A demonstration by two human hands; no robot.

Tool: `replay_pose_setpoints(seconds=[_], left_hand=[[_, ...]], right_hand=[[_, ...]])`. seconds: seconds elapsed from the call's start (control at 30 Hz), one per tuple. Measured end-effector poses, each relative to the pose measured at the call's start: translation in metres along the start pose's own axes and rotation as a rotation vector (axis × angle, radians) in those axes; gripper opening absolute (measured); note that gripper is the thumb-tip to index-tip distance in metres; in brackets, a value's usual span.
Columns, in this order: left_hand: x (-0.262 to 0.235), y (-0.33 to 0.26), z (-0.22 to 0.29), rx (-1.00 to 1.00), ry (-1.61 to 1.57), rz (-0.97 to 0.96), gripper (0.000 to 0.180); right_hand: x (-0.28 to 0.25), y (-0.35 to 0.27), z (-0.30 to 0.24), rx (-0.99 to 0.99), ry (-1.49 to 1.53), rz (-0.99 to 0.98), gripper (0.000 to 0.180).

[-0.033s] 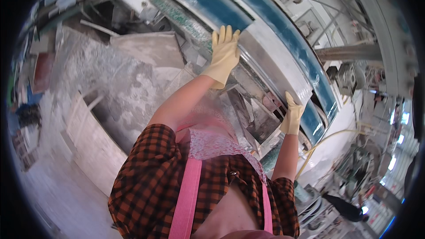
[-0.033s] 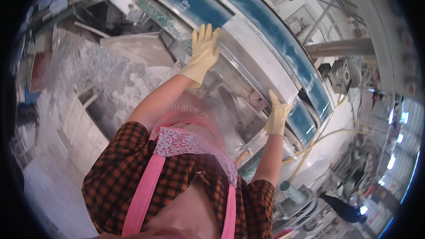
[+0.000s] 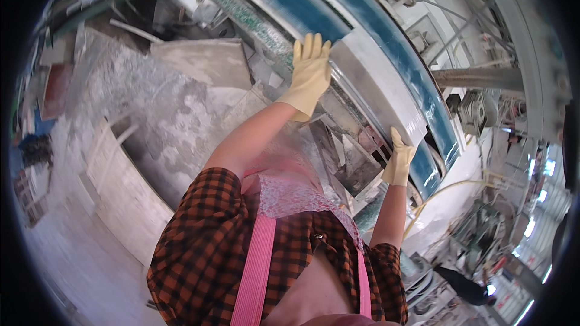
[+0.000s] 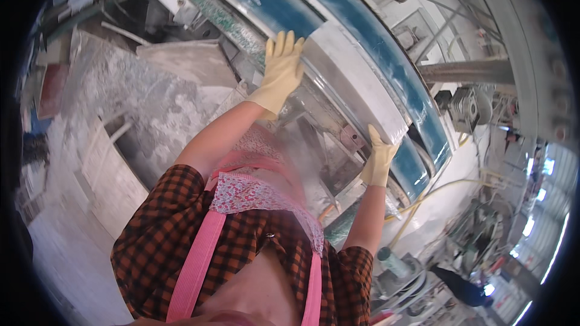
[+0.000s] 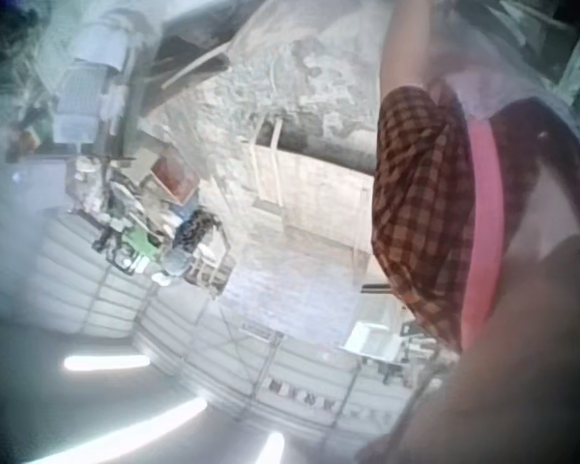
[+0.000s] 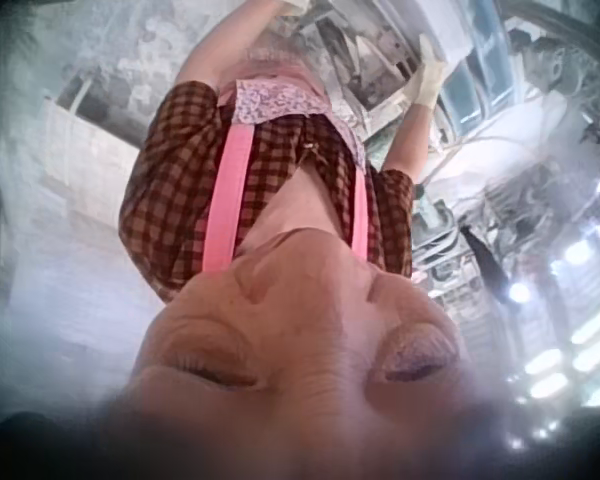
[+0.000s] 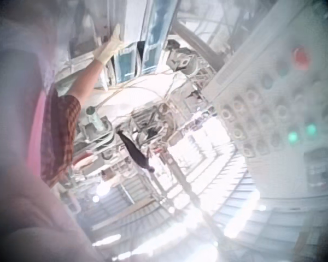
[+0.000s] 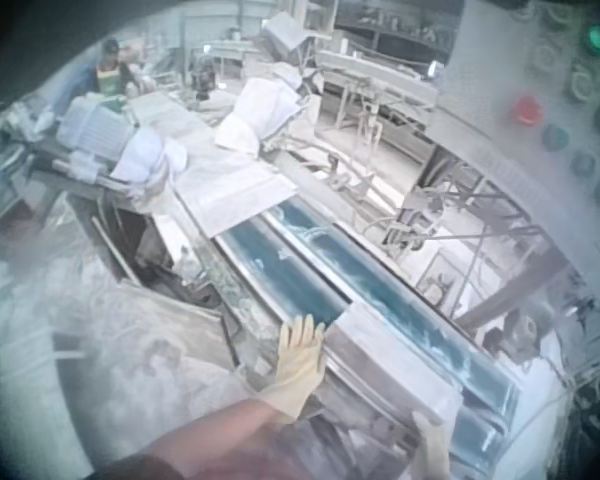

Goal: The person repeatedly picks up rectangular tiles from a pile, wipes their surfaces with a cloth, and places them onto a conveyor belt. The person also briefly uses a hose to spray water onto the conveyor area.

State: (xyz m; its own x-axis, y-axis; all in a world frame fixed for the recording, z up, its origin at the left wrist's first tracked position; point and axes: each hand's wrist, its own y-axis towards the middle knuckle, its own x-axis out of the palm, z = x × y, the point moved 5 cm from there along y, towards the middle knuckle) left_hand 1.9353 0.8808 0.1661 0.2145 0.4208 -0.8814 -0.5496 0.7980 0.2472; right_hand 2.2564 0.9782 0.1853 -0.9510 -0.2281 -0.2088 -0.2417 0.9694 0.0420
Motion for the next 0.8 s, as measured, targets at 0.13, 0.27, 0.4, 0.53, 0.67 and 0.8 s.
replay_pose_setpoints(seconds=[0.13,0.27,0.4,0.53,0.67,0.8], left_hand=[[-0.006,-0.005,0.003,0.002,-0.002,-0.014,0.060],[-0.002,-0.003,0.010,-0.080,0.005,-0.086,0.062],[-0.004,0.001,0.017,-0.176,-0.159,-0.087,0.063],[-0.027,0.002,0.024,-0.093,-0.302,-0.052,0.063],[-0.049,0.014,0.012,0.068,-0.449,-0.054,0.072],[-0.039,0.051,-0.008,0.206,-0.586,-0.279,0.089]], right_hand=[[-0.008,-0.003,0.006,0.141,-0.034,0.023,0.059],[-0.007,-0.008,-0.003,0.227,-0.093,-0.034,0.051],[-0.004,-0.013,-0.012,0.321,-0.176,-0.008,0.046],[-0.001,-0.014,-0.017,0.288,-0.151,0.010,0.043],[0.005,-0.017,-0.023,0.311,-0.029,-0.001,0.044],[0.012,-0.027,-0.044,0.322,0.039,0.054,0.044]])
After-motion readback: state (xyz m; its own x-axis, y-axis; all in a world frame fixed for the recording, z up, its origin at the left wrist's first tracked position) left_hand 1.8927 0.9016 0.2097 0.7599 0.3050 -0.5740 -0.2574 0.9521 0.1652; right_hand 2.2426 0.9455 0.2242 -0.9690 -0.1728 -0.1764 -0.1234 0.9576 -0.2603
